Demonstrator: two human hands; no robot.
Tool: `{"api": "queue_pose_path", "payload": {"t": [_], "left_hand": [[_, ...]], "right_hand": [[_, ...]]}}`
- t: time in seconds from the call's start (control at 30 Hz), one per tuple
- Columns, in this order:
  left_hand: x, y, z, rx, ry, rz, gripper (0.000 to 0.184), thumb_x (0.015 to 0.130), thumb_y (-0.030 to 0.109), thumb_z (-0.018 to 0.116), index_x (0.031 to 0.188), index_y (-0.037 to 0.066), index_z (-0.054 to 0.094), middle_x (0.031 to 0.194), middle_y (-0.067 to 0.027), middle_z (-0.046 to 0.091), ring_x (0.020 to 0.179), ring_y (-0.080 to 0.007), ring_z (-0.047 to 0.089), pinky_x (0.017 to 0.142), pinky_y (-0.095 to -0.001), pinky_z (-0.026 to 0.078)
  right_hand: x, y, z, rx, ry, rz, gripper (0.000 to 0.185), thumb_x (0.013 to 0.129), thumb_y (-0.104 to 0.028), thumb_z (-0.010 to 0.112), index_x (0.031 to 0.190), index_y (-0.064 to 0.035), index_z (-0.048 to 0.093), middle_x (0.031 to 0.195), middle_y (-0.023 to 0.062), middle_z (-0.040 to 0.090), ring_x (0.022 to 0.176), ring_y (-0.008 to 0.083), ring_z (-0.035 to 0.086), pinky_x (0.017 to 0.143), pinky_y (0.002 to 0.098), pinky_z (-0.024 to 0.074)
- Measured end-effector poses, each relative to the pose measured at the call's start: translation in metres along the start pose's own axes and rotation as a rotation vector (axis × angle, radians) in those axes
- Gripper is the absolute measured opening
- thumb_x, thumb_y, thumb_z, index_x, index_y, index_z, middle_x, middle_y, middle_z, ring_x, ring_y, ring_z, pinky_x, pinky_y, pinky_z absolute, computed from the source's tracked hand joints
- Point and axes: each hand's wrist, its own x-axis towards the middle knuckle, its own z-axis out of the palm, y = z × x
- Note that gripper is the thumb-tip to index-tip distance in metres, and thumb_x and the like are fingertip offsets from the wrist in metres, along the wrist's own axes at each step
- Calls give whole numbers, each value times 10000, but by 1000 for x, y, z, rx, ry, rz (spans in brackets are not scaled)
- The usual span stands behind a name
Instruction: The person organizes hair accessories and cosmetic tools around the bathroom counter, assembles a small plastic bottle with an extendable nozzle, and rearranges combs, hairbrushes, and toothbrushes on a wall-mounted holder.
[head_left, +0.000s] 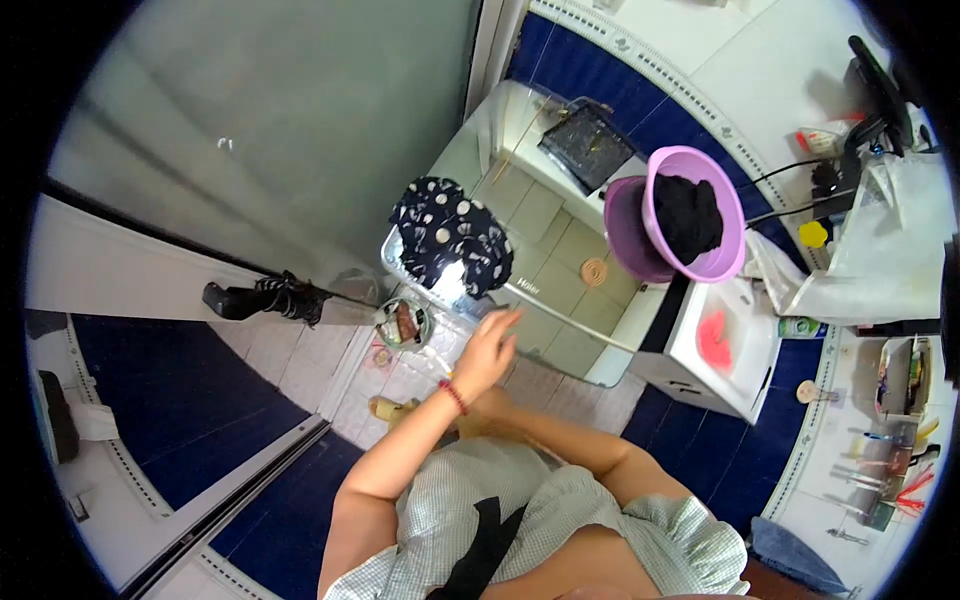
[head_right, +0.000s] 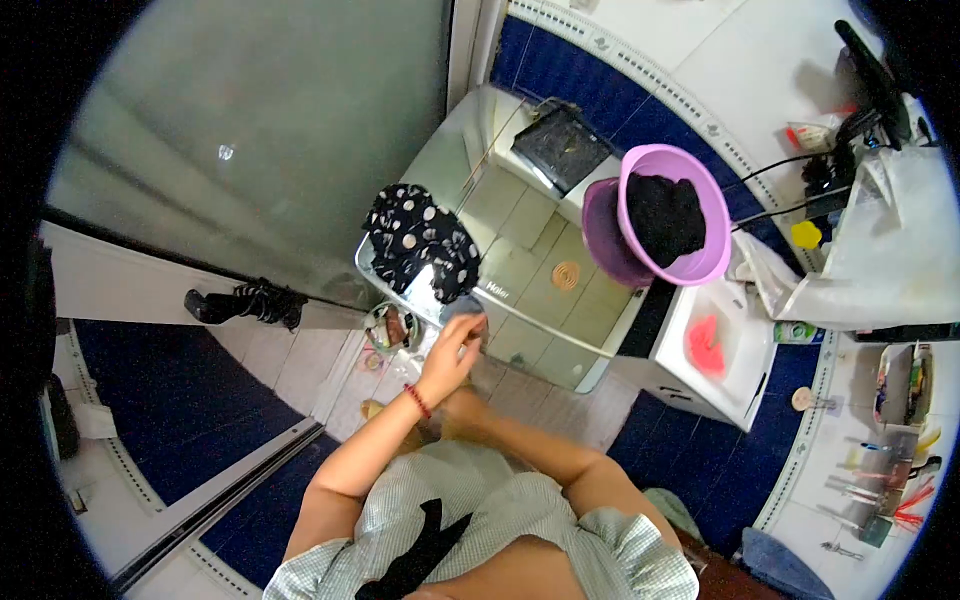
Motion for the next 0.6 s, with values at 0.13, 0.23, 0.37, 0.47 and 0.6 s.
{"api": "queue_pose_path", "payload": {"t": [0.13,0.23,0.37,0.47,0.6], "left_hand": [[-109,-40,-64,-87,204,-364,261,888,7,492,1135,28,573,952,-98,624,825,-180,621,757,-268,486],[-194,-119,-108,-168,361,-539,225,896,17,477,1091,18,589,873,-48,640,743,-117,596,671,-232,480],[-259,-165,-166,-364,470,-884,218,916,70,446,1067,43,600,869,-25,641,746,-97,583,644,-227,460],[-277,-175,-193,-413,509,-1027,225,932,109,435,1067,47,604,901,-28,642,775,-101,584,664,-230,451],[-289,-212,-193,-480,547,-1134,219,927,141,480,1087,53,602,933,-34,646,777,-111,592,662,-237,456]], "right_hand": [[9,11,6,-157,-373,525,357,917,-255,422,1124,12,538,917,243,624,807,387,624,744,481,484],[15,14,27,-249,-307,438,397,932,-298,355,1052,12,572,836,269,624,758,407,623,716,517,473],[29,-1,71,-35,-92,632,346,945,-271,363,940,13,559,779,244,623,669,373,628,656,490,496],[41,-7,98,213,-133,806,293,940,-250,409,956,6,551,708,184,612,586,295,620,565,444,504],[46,45,145,343,-148,896,275,934,-251,451,1026,-7,538,660,125,596,513,224,598,478,401,496]]}}
